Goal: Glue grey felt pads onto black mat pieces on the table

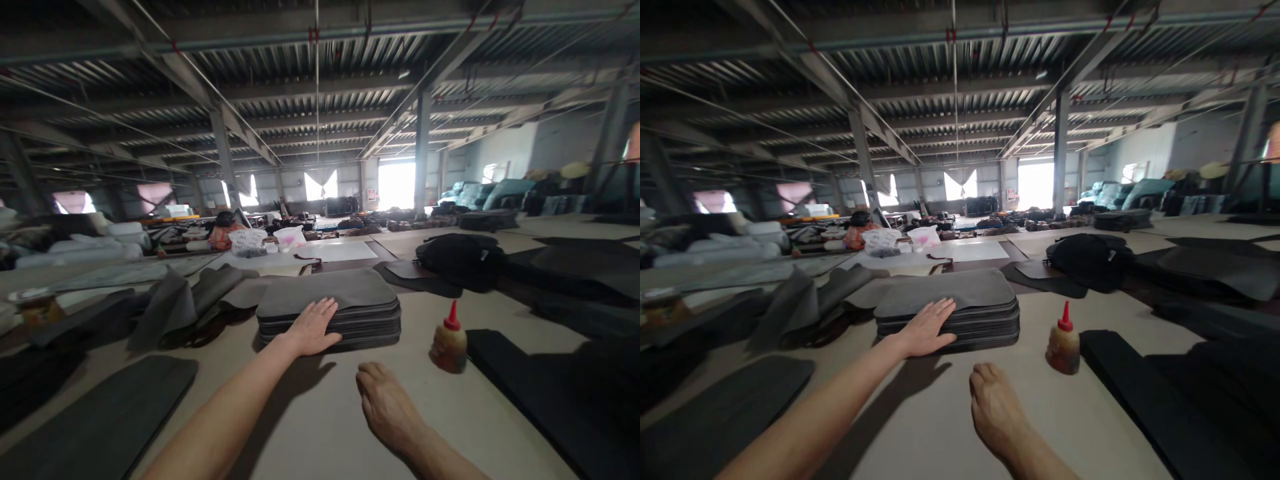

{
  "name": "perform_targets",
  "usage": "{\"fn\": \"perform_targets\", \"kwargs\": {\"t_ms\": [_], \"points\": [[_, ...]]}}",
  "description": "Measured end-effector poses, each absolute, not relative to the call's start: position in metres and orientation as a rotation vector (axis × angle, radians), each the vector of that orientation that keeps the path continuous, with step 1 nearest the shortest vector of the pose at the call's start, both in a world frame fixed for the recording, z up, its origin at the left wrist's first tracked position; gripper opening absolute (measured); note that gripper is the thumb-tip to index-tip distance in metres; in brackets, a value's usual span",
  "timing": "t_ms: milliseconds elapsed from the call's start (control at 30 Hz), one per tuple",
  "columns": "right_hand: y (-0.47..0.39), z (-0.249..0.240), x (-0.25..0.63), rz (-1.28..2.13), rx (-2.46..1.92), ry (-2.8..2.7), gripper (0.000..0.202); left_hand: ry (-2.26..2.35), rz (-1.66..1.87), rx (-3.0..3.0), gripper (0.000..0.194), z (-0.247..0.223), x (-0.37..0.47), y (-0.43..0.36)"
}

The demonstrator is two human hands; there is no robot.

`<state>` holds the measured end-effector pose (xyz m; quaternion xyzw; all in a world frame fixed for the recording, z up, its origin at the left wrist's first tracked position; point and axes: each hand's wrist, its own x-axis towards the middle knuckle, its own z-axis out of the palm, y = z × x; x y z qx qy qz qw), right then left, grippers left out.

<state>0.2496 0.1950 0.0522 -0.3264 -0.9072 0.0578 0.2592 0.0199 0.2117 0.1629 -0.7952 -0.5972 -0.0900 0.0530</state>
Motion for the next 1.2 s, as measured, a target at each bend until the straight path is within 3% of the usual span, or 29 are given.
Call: {"fn": "perform_targets", "kwargs": {"t_ms": [200, 1000, 1200], "points": [[0.197, 0.053, 0.244, 0.169, -0.875, -2.488, 0.028, -1.829, -0.326, -2.308, 0.069, 0.181, 0.028, 0.214], [0.200, 0.054, 0.240, 0.205, -0.894, -2.486, 0.023, -1.809, -0.014, -2.352, 0.092, 0.171, 0.050, 0.228], [0.202, 0.050, 0.240, 0.199, -0.852, -2.466, 0.023, -1.825, -0.096, -2.294, 0.086, 0.191, 0.062, 0.237]]}}
